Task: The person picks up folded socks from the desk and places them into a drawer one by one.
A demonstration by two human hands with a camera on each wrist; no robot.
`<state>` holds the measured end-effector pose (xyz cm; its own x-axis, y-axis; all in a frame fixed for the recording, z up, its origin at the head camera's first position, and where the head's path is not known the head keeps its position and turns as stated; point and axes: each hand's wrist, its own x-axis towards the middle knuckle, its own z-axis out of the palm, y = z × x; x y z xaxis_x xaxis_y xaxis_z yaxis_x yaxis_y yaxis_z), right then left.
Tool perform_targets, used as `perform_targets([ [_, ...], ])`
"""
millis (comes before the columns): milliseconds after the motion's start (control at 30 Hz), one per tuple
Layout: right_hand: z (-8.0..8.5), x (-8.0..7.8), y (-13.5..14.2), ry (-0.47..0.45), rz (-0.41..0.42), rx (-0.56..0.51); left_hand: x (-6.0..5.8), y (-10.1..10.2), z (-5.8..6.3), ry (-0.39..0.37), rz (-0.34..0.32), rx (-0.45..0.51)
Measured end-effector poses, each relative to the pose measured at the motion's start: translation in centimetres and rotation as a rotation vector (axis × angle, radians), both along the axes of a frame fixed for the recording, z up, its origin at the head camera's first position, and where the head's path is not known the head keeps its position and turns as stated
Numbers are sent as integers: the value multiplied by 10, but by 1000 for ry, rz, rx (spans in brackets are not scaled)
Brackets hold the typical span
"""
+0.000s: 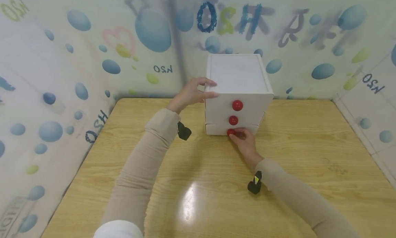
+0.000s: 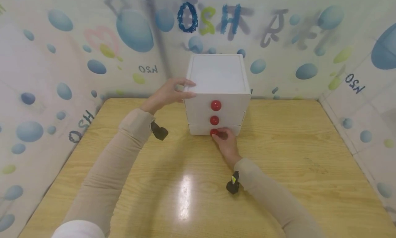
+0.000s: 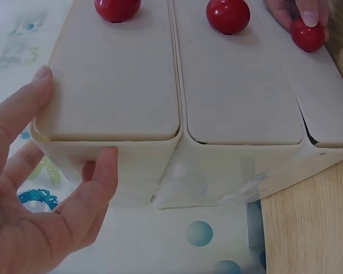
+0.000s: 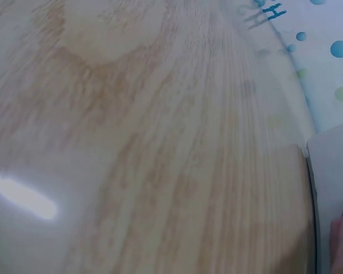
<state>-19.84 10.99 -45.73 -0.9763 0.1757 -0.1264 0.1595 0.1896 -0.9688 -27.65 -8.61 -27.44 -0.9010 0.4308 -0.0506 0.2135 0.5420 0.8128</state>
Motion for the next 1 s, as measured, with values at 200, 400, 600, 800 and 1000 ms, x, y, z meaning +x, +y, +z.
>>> perform_targets([
  [200, 0, -1, 1, 5, 14, 5, 1, 1, 1, 2, 4, -6],
  [400, 1, -1, 4, 47, 38, 50, 2, 1, 2, 1, 10, -11],
  [600, 4, -1, 7, 71, 62, 83, 3, 1, 2, -5, 14, -12],
  [800, 3, -2, 10, 84, 105, 116, 3, 2, 4, -15, 20, -3],
  [1000, 2, -2, 14, 113, 152, 156, 2, 2, 3, -14, 19, -4],
])
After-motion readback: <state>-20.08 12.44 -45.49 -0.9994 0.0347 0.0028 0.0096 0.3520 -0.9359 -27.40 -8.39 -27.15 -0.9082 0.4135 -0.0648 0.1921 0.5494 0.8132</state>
